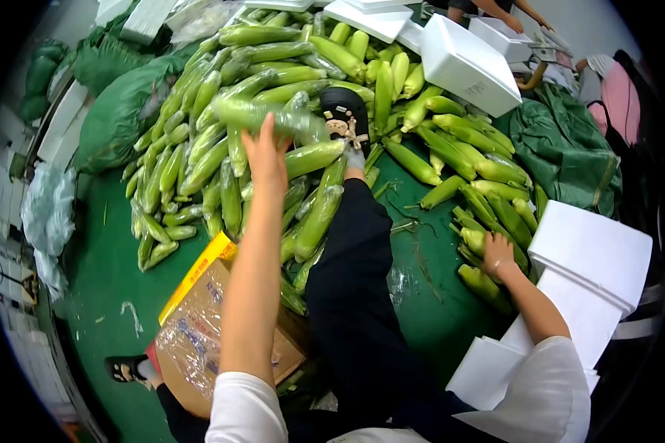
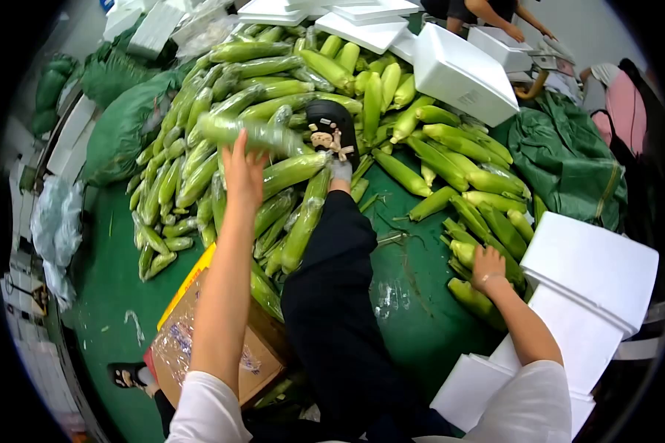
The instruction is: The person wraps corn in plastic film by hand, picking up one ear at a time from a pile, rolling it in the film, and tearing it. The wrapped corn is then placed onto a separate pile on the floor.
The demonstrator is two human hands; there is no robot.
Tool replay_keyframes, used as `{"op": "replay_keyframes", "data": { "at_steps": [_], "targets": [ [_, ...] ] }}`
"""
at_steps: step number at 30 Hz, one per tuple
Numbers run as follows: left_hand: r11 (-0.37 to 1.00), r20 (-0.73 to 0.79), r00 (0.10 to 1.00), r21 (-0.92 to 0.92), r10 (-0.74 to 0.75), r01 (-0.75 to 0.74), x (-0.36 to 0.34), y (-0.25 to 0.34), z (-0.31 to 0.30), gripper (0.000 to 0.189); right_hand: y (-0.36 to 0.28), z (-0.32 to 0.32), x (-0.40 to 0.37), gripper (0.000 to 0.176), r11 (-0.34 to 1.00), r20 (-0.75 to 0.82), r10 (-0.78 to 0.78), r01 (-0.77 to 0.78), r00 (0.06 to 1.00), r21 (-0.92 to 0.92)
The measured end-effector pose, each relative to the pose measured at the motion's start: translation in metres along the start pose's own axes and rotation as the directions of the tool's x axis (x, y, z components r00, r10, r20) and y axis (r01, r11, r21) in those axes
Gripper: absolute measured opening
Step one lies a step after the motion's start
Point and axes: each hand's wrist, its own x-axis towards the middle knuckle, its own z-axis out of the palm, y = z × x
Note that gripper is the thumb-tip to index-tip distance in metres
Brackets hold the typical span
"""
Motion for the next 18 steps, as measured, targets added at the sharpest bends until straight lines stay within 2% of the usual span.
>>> {"op": "replay_keyframes", "data": {
  "at_steps": [1, 2, 3, 5, 7, 8, 9, 10, 11, 12, 13, 14, 15, 16, 17, 18],
  "targets": [
    [0.991, 0.117, 0.991, 0.121, -0.073, 0.058, 0.013, 0.012, -0.007, 0.067, 0.013, 0.003, 0.000, 0.068, 0.999, 0.036, -0.012, 0.010, 0.999, 0.032],
    [0.982, 0.158, 0.986, 0.187, -0.050, 0.019, 0.011, 0.022, -0.014, 0.067, 0.023, 0.010, 0.004, 0.072, 0.998, -0.004, -0.028, 0.028, 1.000, 0.050],
    [0.968, 0.202, 0.979, 0.250, -0.022, -0.030, 0.006, 0.034, -0.022, 0.066, 0.032, 0.027, 0.013, 0.078, 0.992, -0.009, 0.039, -0.038, 0.999, 0.118],
    [0.901, 0.199, 0.974, 0.434, -0.111, 0.014, -0.033, 0.066, -0.060, 0.057, 0.035, 0.021, 0.014, 0.074, 0.982, -0.017, 0.026, -0.023, 1.000, 0.188],
    [0.692, 0.186, 0.971, 0.721, -0.152, -0.030, -0.075, 0.093, -0.136, 0.046, 0.036, 0.002, 0.011, 0.064, 0.881, -0.090, -0.129, 0.156, 0.988, 0.446],
    [0.559, 0.145, 0.981, 0.828, -0.126, -0.051, -0.105, 0.110, -0.181, 0.046, 0.029, -0.015, 0.008, 0.055, 0.765, -0.123, -0.238, 0.264, 0.963, 0.588],
    [0.402, 0.083, 0.992, 0.915, -0.098, -0.037, -0.135, 0.130, -0.224, 0.045, 0.011, -0.043, 0.001, 0.055, 0.678, -0.129, -0.299, 0.306, 0.945, 0.669],
    [0.262, -0.048, 0.999, 0.964, -0.015, 0.050, -0.166, 0.153, -0.265, 0.046, -0.018, -0.073, -0.012, 0.055, 0.578, -0.117, -0.380, 0.334, 0.918, 0.744],
    [0.107, -0.171, 0.983, 0.981, 0.072, 0.163, -0.206, 0.180, -0.300, 0.046, -0.054, -0.105, -0.027, 0.059, 0.412, -0.106, -0.459, 0.317, 0.882, 0.854],
    [-0.070, -0.217, 0.963, 0.971, 0.159, 0.230, -0.243, 0.204, -0.325, 0.044, -0.098, -0.136, -0.047, 0.061, 0.188, -0.180, -0.559, 0.335, 0.809, 0.923],
    [-0.157, -0.322, 0.934, 0.925, 0.157, 0.346, -0.275, 0.220, -0.345, 0.051, -0.137, -0.161, -0.067, 0.063, 0.131, -0.228, -0.625, 0.389, 0.746, 0.912],
    [-0.096, -0.317, 0.943, 0.940, 0.099, 0.326, -0.305, 0.217, -0.382, 0.055, -0.182, -0.182, -0.094, 0.065, -0.002, -0.321, -0.649, 0.420, 0.690, 0.907],
    [-0.023, -0.296, 0.954, 0.955, 0.039, 0.297, -0.329, 0.215, -0.412, 0.060, -0.228, -0.208, -0.115, 0.069, -0.049, -0.345, -0.776, 0.494, 0.528, 0.868],
    [-0.283, -0.318, 0.948, 0.911, -0.014, 0.301, -0.341, 0.226, -0.386, 0.067, -0.272, -0.210, -0.125, 0.070, -0.094, -0.393, -0.829, 0.593, 0.398, 0.800],
    [-0.341, -0.343, 0.939, 0.885, -0.013, 0.319, -0.347, 0.227, -0.369, 0.070, -0.321, -0.216, -0.143, 0.067, -0.130, -0.370, -0.884, 0.612, 0.284, 0.780],
    [-0.419, -0.378, 0.926, 0.844, -0.020, 0.335, -0.349, 0.224, -0.360, 0.071, -0.372, -0.201, -0.152, 0.063, -0.233, -0.514, -0.845, 0.765, 0.146, 0.600]
  ]
}}
